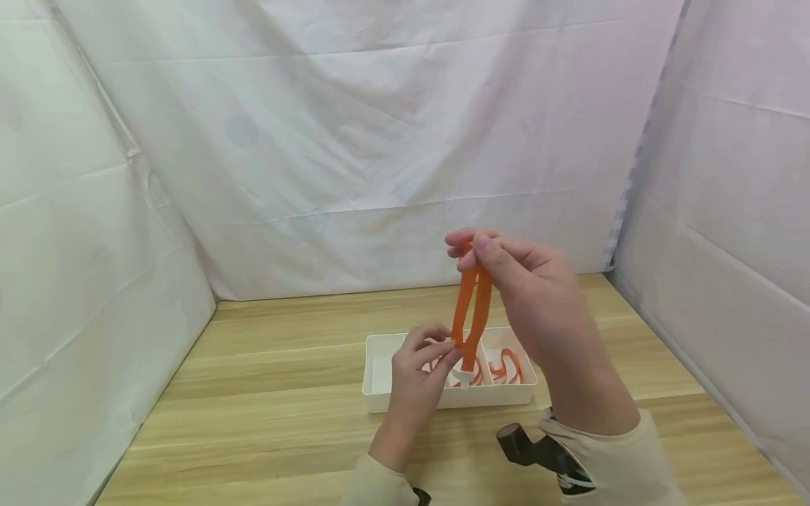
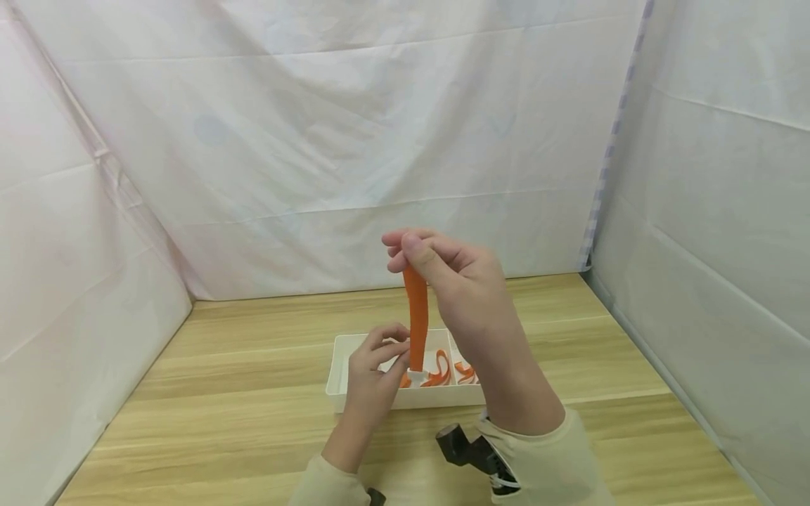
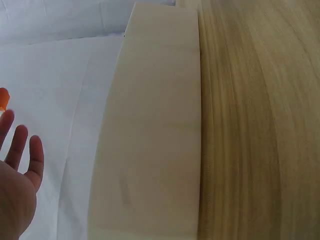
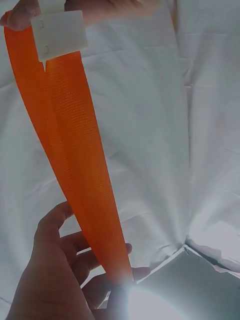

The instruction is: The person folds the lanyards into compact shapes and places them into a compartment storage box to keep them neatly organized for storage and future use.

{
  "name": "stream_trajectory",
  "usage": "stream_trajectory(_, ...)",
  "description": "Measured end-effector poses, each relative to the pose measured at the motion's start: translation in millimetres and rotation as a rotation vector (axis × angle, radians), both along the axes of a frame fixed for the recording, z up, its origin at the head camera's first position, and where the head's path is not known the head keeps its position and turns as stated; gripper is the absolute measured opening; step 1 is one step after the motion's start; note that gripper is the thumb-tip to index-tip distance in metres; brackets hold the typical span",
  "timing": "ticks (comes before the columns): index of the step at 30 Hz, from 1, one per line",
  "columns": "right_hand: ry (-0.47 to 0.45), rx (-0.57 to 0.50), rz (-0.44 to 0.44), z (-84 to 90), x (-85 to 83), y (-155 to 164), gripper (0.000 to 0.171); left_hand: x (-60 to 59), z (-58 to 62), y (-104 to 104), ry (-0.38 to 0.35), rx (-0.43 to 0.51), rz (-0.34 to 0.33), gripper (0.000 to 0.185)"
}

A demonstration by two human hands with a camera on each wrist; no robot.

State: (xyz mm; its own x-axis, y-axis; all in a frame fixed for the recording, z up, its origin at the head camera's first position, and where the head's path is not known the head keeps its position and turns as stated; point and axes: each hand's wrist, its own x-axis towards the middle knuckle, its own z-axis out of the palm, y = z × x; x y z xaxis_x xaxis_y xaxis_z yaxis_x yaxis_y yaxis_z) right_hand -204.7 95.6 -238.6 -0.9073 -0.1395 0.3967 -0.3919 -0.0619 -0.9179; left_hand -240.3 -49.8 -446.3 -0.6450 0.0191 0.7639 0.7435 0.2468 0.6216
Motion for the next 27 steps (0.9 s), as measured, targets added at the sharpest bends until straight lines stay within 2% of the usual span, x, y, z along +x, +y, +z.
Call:
stream_trajectory(5, 0.014, -0.026, 0.036, 2.4, 2.0, 2.5, 0.031, 2.6, -2.2, -1.6, -0.286, 0.128, -0.092, 0.007)
stream_trajectory(8, 0.014, -0.031, 0.053, 2.9, 2.8, 4.5, 0.032, 3.0, -0.6, -3.0, -0.383, 0.222, -0.133, 0.007)
stream_trajectory(12, 0.018, -0.06, 0.075, 4.3, 3.6, 6.5, 0.032, 3.7, 2.3, -4.4, -0.426, 0.299, -0.14, 0.006)
stream_trajectory(16, 0.029, -0.077, 0.088, 6.5, 4.2, 6.6, 0.032, 4.4, 4.7, -5.1, -0.458, 0.335, -0.127, 0.007)
stream_trajectory(21, 0.037, -0.084, 0.098, 7.3, 4.2, 6.2, 0.032, 4.8, 6.3, -5.5, -0.49, 0.331, -0.122, 0.007)
stream_trajectory(27, 0.038, -0.079, 0.109, 3.0, 0.4, 5.8, 0.032, 7.4, 9.4, -5.9, -0.493, 0.318, -0.156, 0.006)
